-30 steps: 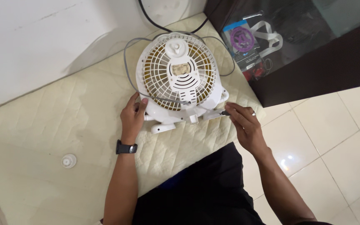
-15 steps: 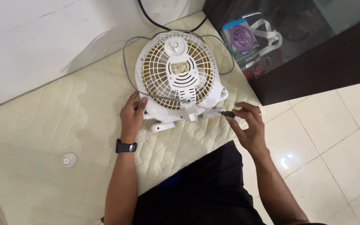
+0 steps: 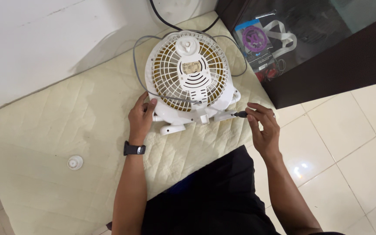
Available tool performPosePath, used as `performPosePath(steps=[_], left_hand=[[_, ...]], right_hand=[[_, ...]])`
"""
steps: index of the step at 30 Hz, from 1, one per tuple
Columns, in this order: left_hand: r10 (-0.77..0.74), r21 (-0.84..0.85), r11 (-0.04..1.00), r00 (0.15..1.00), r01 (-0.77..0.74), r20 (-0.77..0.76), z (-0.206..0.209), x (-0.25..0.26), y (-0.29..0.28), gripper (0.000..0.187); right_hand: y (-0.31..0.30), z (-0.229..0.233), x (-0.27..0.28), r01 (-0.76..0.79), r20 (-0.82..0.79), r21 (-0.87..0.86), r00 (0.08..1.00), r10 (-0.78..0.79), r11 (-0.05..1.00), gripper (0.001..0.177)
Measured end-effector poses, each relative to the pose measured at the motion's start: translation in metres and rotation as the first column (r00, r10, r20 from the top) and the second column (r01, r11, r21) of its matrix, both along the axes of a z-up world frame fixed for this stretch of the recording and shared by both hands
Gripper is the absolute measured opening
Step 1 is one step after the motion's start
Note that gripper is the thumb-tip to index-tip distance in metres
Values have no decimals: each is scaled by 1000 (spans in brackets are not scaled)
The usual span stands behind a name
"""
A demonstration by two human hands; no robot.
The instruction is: The person uses a screwdriver to remove screws from the base of a white electric fan placed on a mattress. After loosening the screws, the person lifts the fan's front grille and blade assembly off the base, exposing the internal motor and wiring.
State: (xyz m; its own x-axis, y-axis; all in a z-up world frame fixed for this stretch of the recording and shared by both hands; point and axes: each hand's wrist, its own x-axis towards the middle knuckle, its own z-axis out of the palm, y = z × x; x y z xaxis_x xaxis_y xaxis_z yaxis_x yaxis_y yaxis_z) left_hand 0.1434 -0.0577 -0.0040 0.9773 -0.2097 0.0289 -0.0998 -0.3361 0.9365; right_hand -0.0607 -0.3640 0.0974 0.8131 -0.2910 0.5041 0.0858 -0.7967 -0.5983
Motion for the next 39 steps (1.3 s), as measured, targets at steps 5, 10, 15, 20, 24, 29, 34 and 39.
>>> performPosePath(steps=[5, 10, 15, 20, 24, 29, 34, 39], left_hand=[[10, 21, 1000, 1000, -10, 15, -2, 0, 1, 55], [16, -3, 1000, 999, -16, 42, -3, 0, 1, 55], [36, 45, 998, 999, -37, 21, -5, -1, 0, 55], [41, 56, 997, 998, -44, 46, -8, 0, 0, 56], [41, 86, 995, 999, -44, 35, -10, 1, 1, 56], [46, 33, 998, 999, -47, 19, -11, -2, 2, 58], [49, 104, 993, 997, -55, 51, -11, 0, 2, 56], [50, 29, 998, 999, -50, -2, -11, -1, 1, 57]], right_hand=[[-2, -19, 2, -3, 51, 206, 999, -8, 978, 16], [-6, -29, 10, -84, 141, 222, 989, 53, 971, 18], [-2, -15, 4, -35, 84, 59, 996, 30, 998, 22], [1, -6, 1, -23, 47, 37, 999, 22, 999, 21], [-3, -7, 4, 47, 58, 25, 997, -48, 999, 22], [-3, -11, 5, -20, 128, -22, 992, 22, 1000, 20], [-6, -16, 2, -138, 103, 203, 988, 119, 969, 15], [-3, -29, 5, -66, 74, 190, 996, 53, 980, 22]])
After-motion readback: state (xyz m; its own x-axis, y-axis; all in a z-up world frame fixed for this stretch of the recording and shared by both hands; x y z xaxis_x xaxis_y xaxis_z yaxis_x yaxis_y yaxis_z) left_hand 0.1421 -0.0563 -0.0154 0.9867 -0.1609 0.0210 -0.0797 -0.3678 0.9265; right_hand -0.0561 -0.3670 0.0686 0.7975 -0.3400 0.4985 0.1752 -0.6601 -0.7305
